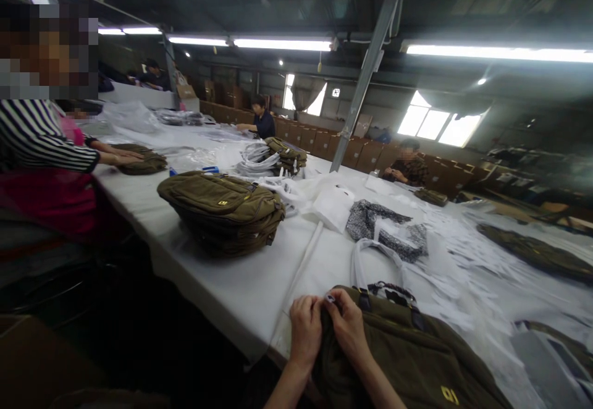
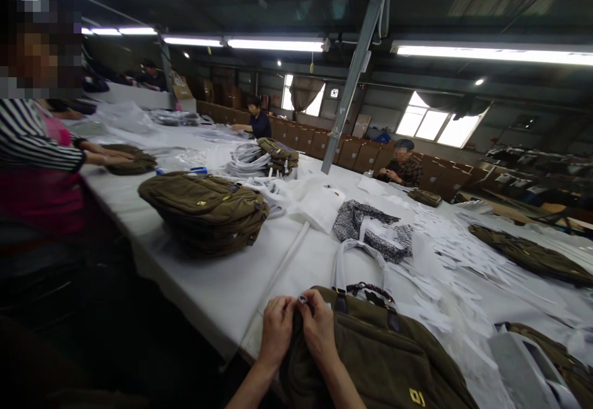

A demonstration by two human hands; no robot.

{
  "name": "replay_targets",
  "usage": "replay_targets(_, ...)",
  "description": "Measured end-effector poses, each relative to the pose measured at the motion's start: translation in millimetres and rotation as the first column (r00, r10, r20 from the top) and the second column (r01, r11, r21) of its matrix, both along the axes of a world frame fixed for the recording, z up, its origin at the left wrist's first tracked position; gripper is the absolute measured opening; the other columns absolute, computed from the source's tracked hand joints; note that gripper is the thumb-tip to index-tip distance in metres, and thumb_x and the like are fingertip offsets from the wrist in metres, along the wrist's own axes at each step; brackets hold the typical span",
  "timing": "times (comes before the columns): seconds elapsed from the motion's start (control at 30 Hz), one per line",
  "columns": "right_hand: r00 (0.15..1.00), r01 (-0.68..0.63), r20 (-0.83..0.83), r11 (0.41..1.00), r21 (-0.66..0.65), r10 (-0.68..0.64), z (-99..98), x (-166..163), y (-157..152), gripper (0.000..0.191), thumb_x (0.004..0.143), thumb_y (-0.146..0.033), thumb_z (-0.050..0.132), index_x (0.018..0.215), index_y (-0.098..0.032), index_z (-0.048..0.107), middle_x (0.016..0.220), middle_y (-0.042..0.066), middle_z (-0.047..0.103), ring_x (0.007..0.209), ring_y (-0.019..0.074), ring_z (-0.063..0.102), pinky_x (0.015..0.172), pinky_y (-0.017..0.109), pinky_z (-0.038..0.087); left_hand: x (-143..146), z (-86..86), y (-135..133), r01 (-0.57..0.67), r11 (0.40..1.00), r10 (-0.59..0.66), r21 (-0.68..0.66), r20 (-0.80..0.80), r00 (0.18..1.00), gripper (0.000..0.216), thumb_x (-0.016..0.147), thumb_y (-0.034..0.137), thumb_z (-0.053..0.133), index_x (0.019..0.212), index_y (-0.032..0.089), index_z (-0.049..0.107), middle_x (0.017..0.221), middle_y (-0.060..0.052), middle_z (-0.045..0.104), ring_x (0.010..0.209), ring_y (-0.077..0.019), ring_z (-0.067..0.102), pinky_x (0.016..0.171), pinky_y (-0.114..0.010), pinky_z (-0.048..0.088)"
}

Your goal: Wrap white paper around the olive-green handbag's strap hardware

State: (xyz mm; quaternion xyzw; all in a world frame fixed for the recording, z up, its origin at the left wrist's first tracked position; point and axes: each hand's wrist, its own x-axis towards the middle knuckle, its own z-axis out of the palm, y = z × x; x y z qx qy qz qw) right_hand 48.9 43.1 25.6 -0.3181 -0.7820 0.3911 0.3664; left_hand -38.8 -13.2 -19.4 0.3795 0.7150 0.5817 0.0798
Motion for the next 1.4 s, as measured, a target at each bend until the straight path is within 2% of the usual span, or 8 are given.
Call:
replay_targets(0.13, 0.998, -0.011, -0.054, 0.998, -0.056, 0.008, -6.0, 4, 5, 0.026, 0.086, -0.044, 0.047, 0.082, -0.019, 0.052, 0.076, 0.003, 0.061, 0.072, 0.0184, 0.058, 0.067, 0.025, 0.045, -5, -0.9, 1, 0.032, 0.998, -0.034, 0.051, 0.039, 0.999, 0.03, 0.082, 0.027, 0.051, 0.111, 0.018, 0.056, 0.098, -0.008, 0.063, 0.097, -0.021, 0.056, 0.088, -0.038, 0.043)
replay_targets(0.4, 0.991, 0.056, -0.114, 0.984, -0.168, -0.076, -17.8, -3, 8, 0.027, 0.076, -0.042, 0.06, 0.081, -0.016, 0.056, 0.073, 0.004, 0.062, 0.067, 0.0173, 0.057, 0.061, 0.025, 0.046, 0, 0.6, -1, 0.051, 0.996, -0.051, 0.079, 0.004, 0.999, 0.023, 0.086, 0.025, 0.047, 0.084, 0.02, 0.069, 0.082, -0.005, 0.071, 0.08, -0.0195, 0.063, 0.09, -0.043, 0.044)
replay_targets(0.73, 0.943, 0.202, -0.164, 0.891, -0.406, -0.288, -31.4, -10, 14, 0.023, 0.07, -0.036, 0.063, 0.073, -0.016, 0.054, 0.057, -0.002, 0.058, 0.053, 0.0141, 0.053, 0.051, 0.023, 0.043, 20, -6.6, -10, 0.146, 0.985, -0.069, 0.087, -0.583, 0.809, 0.039, 0.089, 0.01, 0.027, 0.116, 0.015, 0.055, 0.102, -0.01, 0.067, 0.097, -0.0205, 0.061, 0.101, -0.054, 0.031)
replay_targets(0.8, 0.941, 0.205, -0.169, 0.893, -0.401, -0.293, -34.4, -12, 14, 0.022, 0.071, -0.036, 0.062, 0.075, -0.016, 0.054, 0.055, -0.003, 0.056, 0.051, 0.0134, 0.052, 0.05, 0.022, 0.042, 16, -7.8, -12, 0.178, 0.981, -0.112, 0.083, -0.508, 0.854, 0.037, 0.09, 0.014, 0.028, 0.11, 0.017, 0.058, 0.104, -0.009, 0.067, 0.1, -0.0213, 0.061, 0.1, -0.051, 0.034)
replay_targets(0.9, 0.947, 0.19, -0.18, 0.916, -0.353, -0.266, -35.1, -13, 14, 0.021, 0.073, -0.035, 0.061, 0.077, -0.016, 0.054, 0.058, -0.003, 0.055, 0.053, 0.0131, 0.052, 0.052, 0.022, 0.043, 8, -3.4, -13, 0.153, 0.988, -0.15, 0.023, -0.088, 0.985, 0.026, 0.09, 0.026, 0.036, 0.1, 0.018, 0.058, 0.092, -0.007, 0.07, 0.087, -0.0197, 0.065, 0.083, -0.039, 0.049)
replay_targets(1.0, 0.958, 0.159, -0.185, 0.944, -0.288, -0.217, -31.4, -13, 11, 0.018, 0.075, -0.033, 0.059, 0.079, -0.016, 0.055, 0.064, -0.001, 0.059, 0.059, 0.0141, 0.054, 0.057, 0.023, 0.044, 0, 3.9, -9, 0.133, 0.99, -0.122, -0.037, 0.216, 0.969, 0.033, 0.084, 0.038, 0.046, 0.109, 0.017, 0.052, 0.083, -0.005, 0.07, 0.079, -0.0203, 0.066, 0.074, -0.033, 0.05)
replay_targets(1.23, 0.976, 0.137, -0.128, 0.956, -0.258, -0.175, -1.7, 5, -1, 0.026, 0.083, -0.038, 0.05, 0.09, -0.015, 0.06, 0.071, 0.003, 0.064, 0.06, 0.0175, 0.059, 0.056, 0.026, 0.047, 0, 5.2, -2, 0.201, 0.978, -0.188, -0.056, 0.182, 0.965, 0.042, 0.08, 0.042, 0.048, 0.115, 0.017, 0.049, 0.076, -0.001, 0.064, 0.076, -0.0197, 0.061, 0.077, -0.032, 0.045)
replay_targets(1.4, 0.892, 0.44, 0.07, 0.892, 0.1, -0.448, 27.7, 119, 32, 0.029, 0.086, -0.037, 0.045, 0.097, -0.017, 0.062, 0.094, 0.008, 0.066, 0.086, 0.0224, 0.061, 0.079, 0.031, 0.046, -2, 1.8, -2, 0.19, 0.981, -0.18, -0.041, 0.185, 0.966, 0.047, 0.077, 0.044, 0.05, 0.117, 0.018, 0.047, 0.072, 0.001, 0.063, 0.071, -0.019, 0.06, 0.074, -0.03, 0.044)
